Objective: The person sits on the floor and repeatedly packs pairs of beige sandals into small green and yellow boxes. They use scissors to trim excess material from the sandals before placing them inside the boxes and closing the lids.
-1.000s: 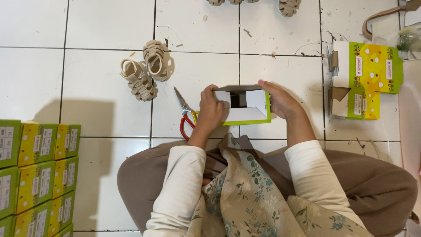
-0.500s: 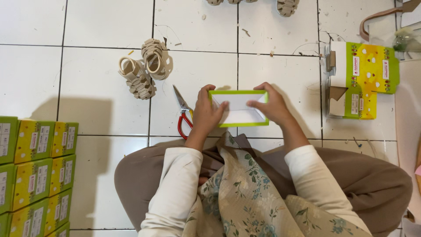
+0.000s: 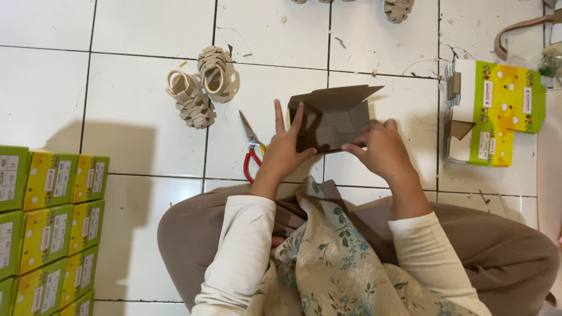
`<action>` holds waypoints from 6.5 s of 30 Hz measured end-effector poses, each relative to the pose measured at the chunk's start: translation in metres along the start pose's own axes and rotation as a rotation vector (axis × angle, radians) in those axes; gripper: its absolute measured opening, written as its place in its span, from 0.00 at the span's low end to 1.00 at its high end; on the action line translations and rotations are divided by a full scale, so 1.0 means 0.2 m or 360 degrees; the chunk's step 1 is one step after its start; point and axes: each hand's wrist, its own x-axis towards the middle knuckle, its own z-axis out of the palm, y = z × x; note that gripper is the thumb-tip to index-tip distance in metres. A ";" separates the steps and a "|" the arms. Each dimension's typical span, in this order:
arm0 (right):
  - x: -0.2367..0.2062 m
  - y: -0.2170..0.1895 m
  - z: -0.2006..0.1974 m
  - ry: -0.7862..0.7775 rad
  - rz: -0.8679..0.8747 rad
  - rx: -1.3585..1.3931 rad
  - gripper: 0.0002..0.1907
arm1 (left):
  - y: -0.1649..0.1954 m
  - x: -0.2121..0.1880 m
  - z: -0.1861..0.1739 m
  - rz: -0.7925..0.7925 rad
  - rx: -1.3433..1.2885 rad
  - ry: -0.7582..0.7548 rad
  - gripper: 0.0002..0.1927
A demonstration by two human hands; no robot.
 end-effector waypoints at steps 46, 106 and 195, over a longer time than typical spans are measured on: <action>0.97 -1.21 0.55 0.0233 0.0247 0.2717 0.21 | -0.42 -0.30 -0.89 -0.0132 -0.1910 0.1811 0.12; 0.39 -1.12 0.41 0.0086 -0.0424 0.0991 0.15 | -0.54 -0.09 -0.64 0.0026 -0.2823 0.1135 0.40; 0.09 -0.89 0.82 -0.0124 -0.0097 0.0383 0.20 | -0.12 -0.26 -0.41 0.0063 -0.0661 0.1430 0.23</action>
